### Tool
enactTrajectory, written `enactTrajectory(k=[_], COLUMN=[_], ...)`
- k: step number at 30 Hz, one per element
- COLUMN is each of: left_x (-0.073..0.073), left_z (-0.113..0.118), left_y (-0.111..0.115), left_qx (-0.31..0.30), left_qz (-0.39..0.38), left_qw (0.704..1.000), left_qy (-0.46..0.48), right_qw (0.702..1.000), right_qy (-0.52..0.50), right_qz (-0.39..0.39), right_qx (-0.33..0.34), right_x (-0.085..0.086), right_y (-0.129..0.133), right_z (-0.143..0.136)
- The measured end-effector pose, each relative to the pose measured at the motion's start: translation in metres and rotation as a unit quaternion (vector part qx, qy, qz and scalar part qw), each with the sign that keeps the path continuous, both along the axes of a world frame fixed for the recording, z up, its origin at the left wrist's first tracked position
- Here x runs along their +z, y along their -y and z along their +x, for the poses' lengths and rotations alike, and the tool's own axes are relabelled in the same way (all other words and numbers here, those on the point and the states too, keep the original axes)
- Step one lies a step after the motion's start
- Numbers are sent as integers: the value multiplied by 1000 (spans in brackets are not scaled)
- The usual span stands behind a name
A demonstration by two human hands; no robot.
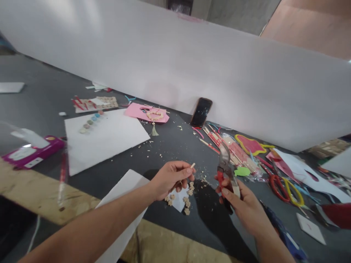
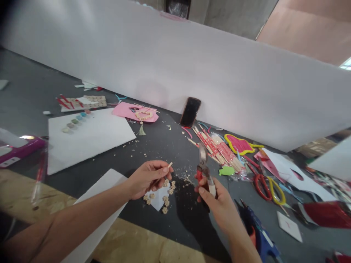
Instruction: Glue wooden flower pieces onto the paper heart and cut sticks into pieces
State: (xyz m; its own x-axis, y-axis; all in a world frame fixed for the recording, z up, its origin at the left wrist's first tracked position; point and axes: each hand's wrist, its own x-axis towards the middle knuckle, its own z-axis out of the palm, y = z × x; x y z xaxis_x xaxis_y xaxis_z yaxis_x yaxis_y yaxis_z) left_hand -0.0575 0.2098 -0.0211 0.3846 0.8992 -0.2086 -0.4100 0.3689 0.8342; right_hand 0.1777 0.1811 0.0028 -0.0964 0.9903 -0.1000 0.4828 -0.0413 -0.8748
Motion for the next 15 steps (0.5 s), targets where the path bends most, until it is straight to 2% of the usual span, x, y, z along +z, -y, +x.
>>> enactTrajectory(k=[3,6,9,12,15], left_x=[3,6,7,5,1], left_z=[-1,-2,-1,-1,-1], left_y=[1,2,3,3,2], left_qx=[1,6,14,22,29], left_qz=[-3,-8,-12,-5,14], left_qw=[1000,1000,1000,1000,999], left_qy=[2,0,-5,-15,-34], right_qw=[991,964,933,900,880], right_qy=[105,207,286,343,369], right_qz=[63,145,196,242,269], right_qx=[46,80,94,115,132], right_x=[-9,-18,-26,-33,-35], right_y=[3,6,9,11,12], right_z=[3,7,8,7,6])
